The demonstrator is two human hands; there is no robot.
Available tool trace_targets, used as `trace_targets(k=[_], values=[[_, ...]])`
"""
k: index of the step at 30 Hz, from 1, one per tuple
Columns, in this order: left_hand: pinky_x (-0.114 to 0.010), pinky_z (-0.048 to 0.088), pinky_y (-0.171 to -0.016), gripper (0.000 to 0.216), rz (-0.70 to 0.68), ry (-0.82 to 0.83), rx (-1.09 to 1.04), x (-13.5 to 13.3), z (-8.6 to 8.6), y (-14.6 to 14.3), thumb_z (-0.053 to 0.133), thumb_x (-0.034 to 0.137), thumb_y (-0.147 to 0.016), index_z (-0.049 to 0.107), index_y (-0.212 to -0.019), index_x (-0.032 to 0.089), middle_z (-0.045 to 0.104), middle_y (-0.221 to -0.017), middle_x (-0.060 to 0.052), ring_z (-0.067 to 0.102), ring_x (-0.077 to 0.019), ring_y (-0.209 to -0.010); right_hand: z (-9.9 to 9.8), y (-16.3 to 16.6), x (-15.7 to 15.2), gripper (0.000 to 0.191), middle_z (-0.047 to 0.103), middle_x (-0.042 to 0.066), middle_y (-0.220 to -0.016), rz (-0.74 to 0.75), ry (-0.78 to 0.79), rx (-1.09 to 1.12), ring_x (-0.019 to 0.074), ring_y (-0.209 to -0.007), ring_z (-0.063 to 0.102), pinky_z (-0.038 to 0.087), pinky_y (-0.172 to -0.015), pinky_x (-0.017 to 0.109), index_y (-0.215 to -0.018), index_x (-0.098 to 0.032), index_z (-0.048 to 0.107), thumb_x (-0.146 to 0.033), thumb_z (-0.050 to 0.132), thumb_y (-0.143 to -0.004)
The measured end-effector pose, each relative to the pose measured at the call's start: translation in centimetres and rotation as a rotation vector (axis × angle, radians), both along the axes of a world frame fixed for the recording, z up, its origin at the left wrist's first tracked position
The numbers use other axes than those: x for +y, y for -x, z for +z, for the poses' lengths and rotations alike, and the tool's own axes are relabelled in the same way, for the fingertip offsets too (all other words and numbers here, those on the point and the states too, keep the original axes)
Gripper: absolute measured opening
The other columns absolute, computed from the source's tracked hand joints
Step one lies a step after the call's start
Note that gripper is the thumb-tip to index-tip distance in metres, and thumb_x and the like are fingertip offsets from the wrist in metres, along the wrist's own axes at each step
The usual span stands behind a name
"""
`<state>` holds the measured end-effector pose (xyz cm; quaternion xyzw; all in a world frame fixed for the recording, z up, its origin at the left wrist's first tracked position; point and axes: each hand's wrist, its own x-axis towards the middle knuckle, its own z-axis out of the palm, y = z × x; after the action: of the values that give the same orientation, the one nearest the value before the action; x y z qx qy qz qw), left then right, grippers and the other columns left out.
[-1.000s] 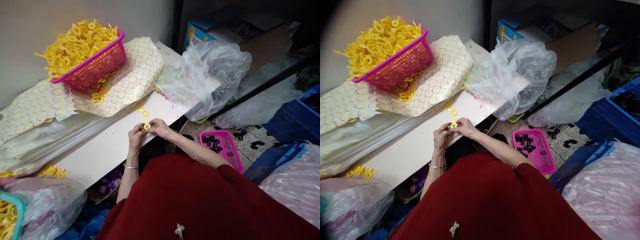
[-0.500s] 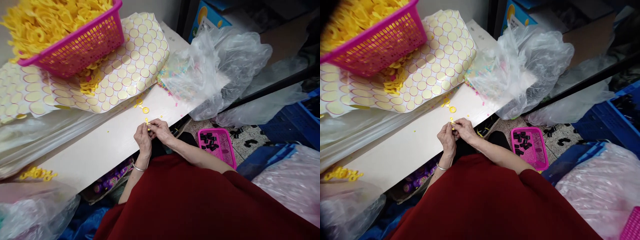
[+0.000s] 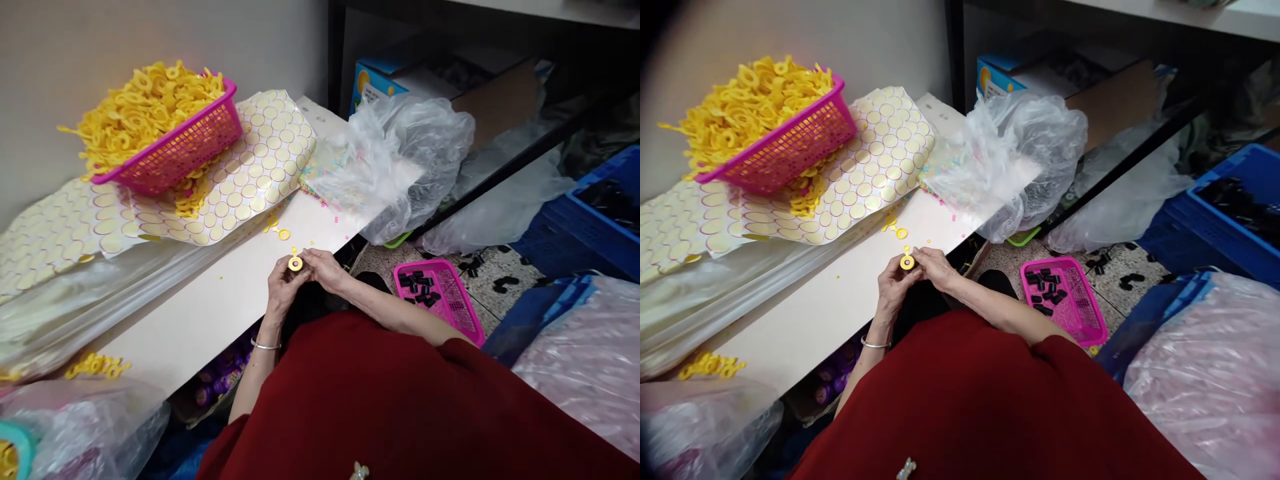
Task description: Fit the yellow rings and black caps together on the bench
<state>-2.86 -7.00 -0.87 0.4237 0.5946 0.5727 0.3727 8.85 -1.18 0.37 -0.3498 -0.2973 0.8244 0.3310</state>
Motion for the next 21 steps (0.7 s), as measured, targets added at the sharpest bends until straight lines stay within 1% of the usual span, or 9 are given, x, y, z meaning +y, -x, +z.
trace_targets(k=[3, 5, 6, 8, 11, 14, 16, 18, 21], values=[[-0.027, 0.045, -0.065, 0.037, -0.012, -0.074, 0.165, -0.2, 1.3, -1.9, 0.085, 0.040, -0.055, 0.073, -0.083, 0.019, 0.063, -0.084, -0.003, 0.054, -0.0136, -0.072, 0.3, -1.9, -0.1, 0.044, 0.054, -0.003, -0.051, -0.031, 0.015, -0.066, 0.0061, -0.040, 0.044, 0.035, -0.037, 0.019, -0.068, -0.014, 0.057, -0.054, 0.074, -0.064], [-0.030, 0.046, -0.071, 0.035, -0.089, -0.106, 0.211, -0.1, 2.0, -2.9, 0.082, 0.043, -0.060, 0.074, -0.085, 0.021, 0.065, -0.085, -0.004, 0.054, -0.0159, -0.076, 0.4, -3.0, -0.1, 0.041, 0.049, -0.005, -0.048, -0.075, 0.052, -0.070, 0.0042, -0.039, 0.038, 0.026, -0.035, 0.018, -0.061, -0.014, 0.053, -0.048, 0.076, -0.064], [-0.033, 0.047, -0.077, 0.036, -0.139, -0.123, 0.221, 0.0, 2.2, -3.3, 0.081, 0.046, -0.061, 0.074, -0.087, 0.022, 0.065, -0.086, -0.005, 0.055, -0.0181, -0.083, 0.4, -3.5, -0.1, 0.041, 0.048, -0.006, -0.049, -0.092, 0.077, -0.047, 0.0039, -0.040, 0.038, 0.026, -0.036, 0.018, -0.060, -0.014, 0.052, -0.046, 0.077, -0.063], [-0.040, 0.044, -0.091, 0.041, -0.245, -0.149, 0.236, 0.2, 2.5, -3.7, 0.079, 0.051, -0.061, 0.074, -0.091, 0.023, 0.066, -0.088, -0.006, 0.054, -0.0227, -0.098, 0.4, -4.8, -0.2, 0.040, 0.049, -0.006, -0.053, -0.076, 0.116, 0.025, 0.0048, -0.047, 0.042, 0.033, -0.041, 0.018, -0.062, -0.014, 0.054, -0.045, 0.079, -0.061], [-0.046, 0.038, -0.101, 0.047, -0.427, -0.128, 0.283, 0.4, 2.8, -4.0, 0.077, 0.056, -0.063, 0.073, -0.096, 0.023, 0.065, -0.089, -0.007, 0.048, -0.0267, -0.114, 0.5, -7.1, -0.6, 0.044, 0.056, -0.003, -0.063, 0.072, 0.110, 0.155, 0.0079, -0.058, 0.051, 0.044, -0.051, 0.020, -0.072, -0.013, 0.058, -0.047, 0.083, -0.057], [-0.047, 0.035, -0.105, 0.045, -0.585, -0.117, 0.362, 0.5, 3.0, -4.7, 0.071, 0.058, -0.069, 0.072, -0.096, 0.022, 0.063, -0.088, -0.007, 0.044, -0.0274, -0.118, 0.6, -9.6, -1.0, 0.053, 0.059, -0.002, -0.069, 0.224, 0.044, 0.243, 0.0108, -0.062, 0.057, 0.051, -0.055, 0.024, -0.079, -0.012, 0.060, -0.054, 0.083, -0.055], [-0.046, 0.035, -0.105, 0.044, -0.654, -0.133, 0.403, 0.7, 3.2, -5.4, 0.067, 0.060, -0.072, 0.072, -0.095, 0.022, 0.062, -0.090, -0.008, 0.044, -0.0277, -0.118, 0.5, -11.1, -1.3, 0.056, 0.060, -0.001, -0.072, 0.271, -0.008, 0.245, 0.0116, -0.063, 0.059, 0.053, -0.057, 0.025, -0.084, -0.012, 0.061, -0.053, 0.084, -0.054], [-0.045, 0.036, -0.104, 0.043, -0.712, -0.152, 0.446, 0.9, 3.2, -6.2, 0.066, 0.059, -0.073, 0.071, -0.095, 0.022, 0.061, -0.094, -0.008, 0.043, -0.0281, -0.119, 0.3, -12.5, -1.7, 0.055, 0.061, -0.001, -0.075, 0.270, -0.038, 0.219, 0.0108, -0.065, 0.059, 0.052, -0.057, 0.023, -0.089, -0.011, 0.061, -0.044, 0.086, -0.053], [-0.047, 0.035, -0.104, 0.040, -0.820, -0.201, 0.523, 1.5, 3.1, -7.5, 0.067, 0.055, -0.075, 0.070, -0.097, 0.022, 0.063, -0.096, -0.009, 0.043, -0.0293, -0.119, 0.0, -14.1, -2.4, 0.051, 0.061, -0.002, -0.072, 0.213, -0.055, 0.176, 0.0073, -0.060, 0.056, 0.047, -0.053, 0.017, -0.091, -0.010, 0.062, -0.032, 0.087, -0.053]])
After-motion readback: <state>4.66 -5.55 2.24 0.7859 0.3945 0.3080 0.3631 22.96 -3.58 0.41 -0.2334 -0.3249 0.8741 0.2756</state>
